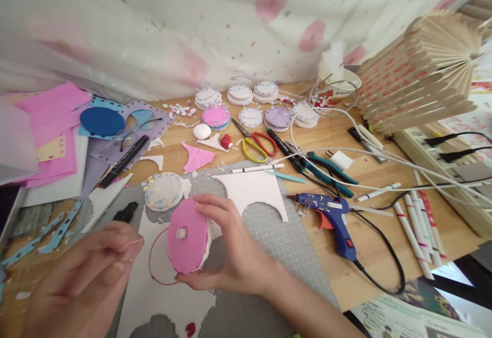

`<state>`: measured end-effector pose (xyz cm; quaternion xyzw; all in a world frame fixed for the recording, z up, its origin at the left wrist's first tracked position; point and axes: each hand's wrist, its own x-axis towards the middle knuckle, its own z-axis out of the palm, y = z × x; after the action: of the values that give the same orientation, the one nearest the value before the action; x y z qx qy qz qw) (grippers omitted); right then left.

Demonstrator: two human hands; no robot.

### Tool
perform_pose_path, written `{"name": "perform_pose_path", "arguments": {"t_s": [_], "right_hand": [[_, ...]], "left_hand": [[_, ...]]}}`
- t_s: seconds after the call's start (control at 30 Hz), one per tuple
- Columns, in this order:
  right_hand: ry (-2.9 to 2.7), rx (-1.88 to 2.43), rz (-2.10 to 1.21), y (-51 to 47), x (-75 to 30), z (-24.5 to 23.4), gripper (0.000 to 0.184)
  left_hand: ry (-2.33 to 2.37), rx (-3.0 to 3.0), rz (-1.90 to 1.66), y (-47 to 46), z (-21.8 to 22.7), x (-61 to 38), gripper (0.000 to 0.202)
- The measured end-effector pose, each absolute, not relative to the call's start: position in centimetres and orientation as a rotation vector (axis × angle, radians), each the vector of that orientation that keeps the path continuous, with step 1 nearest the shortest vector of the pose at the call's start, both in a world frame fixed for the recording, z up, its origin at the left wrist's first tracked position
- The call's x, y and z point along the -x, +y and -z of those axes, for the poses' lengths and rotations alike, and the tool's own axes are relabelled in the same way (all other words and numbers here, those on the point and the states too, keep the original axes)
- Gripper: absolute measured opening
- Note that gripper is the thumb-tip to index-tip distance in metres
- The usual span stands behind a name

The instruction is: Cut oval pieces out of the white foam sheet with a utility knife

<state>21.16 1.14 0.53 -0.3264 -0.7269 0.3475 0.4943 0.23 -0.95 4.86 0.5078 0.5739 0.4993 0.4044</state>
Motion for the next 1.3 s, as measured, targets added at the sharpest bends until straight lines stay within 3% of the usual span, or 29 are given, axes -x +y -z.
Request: {"name": "perform_pose_path", "arguments": {"t_s": [0.13, 0.23, 0.33, 0.5, 0.77, 1.0, 1.17, 1.3], "right_hand": [[-1.702, 0.793, -0.866, 1.1, -21.1, -0.4, 0.096], [-1.696, 0.794, -0.861, 1.2, -21.0, -0.4, 0.096], [-1.695, 0.79, -0.885, 1.2, -21.0, -0.3, 0.096], [-1.691, 0.787, -0.922, 1.1, -20.9, -0.2, 0.096], [-1.707, 0.801, -0.916, 1.1, -21.0, -0.2, 0.095], [-1.713, 0.824, -0.873, 1.1, -21.0, -0.4, 0.093], [-1.671, 0.87, -0.798, 1.1, -21.1, -0.5, 0.093], [-1.593, 0.906, -0.747, 1.1, -21.1, -0.6, 0.091]], "left_hand": [[1.512, -1.213, -1.286, -1.1, -5.6, -1.2, 0.017], [1.816, -1.473, -1.436, -1.2, -6.4, -2.5, 0.003], [1.959, -1.819, -1.403, -0.9, -6.5, -2.3, 0.007], [1.668, -2.39, -1.233, 0.7, -5.6, 0.7, 0.007], [1.522, -2.542, -1.235, 1.5, -4.6, 1.3, 0.015], [1.526, -2.273, -1.104, 1.0, -5.1, 0.9, 0.018], [1.721, -1.638, -1.155, 0.1, -5.5, 0.4, 0.002], [1.622, -1.237, -1.19, -0.3, -5.4, 0.7, 0.009]]}}
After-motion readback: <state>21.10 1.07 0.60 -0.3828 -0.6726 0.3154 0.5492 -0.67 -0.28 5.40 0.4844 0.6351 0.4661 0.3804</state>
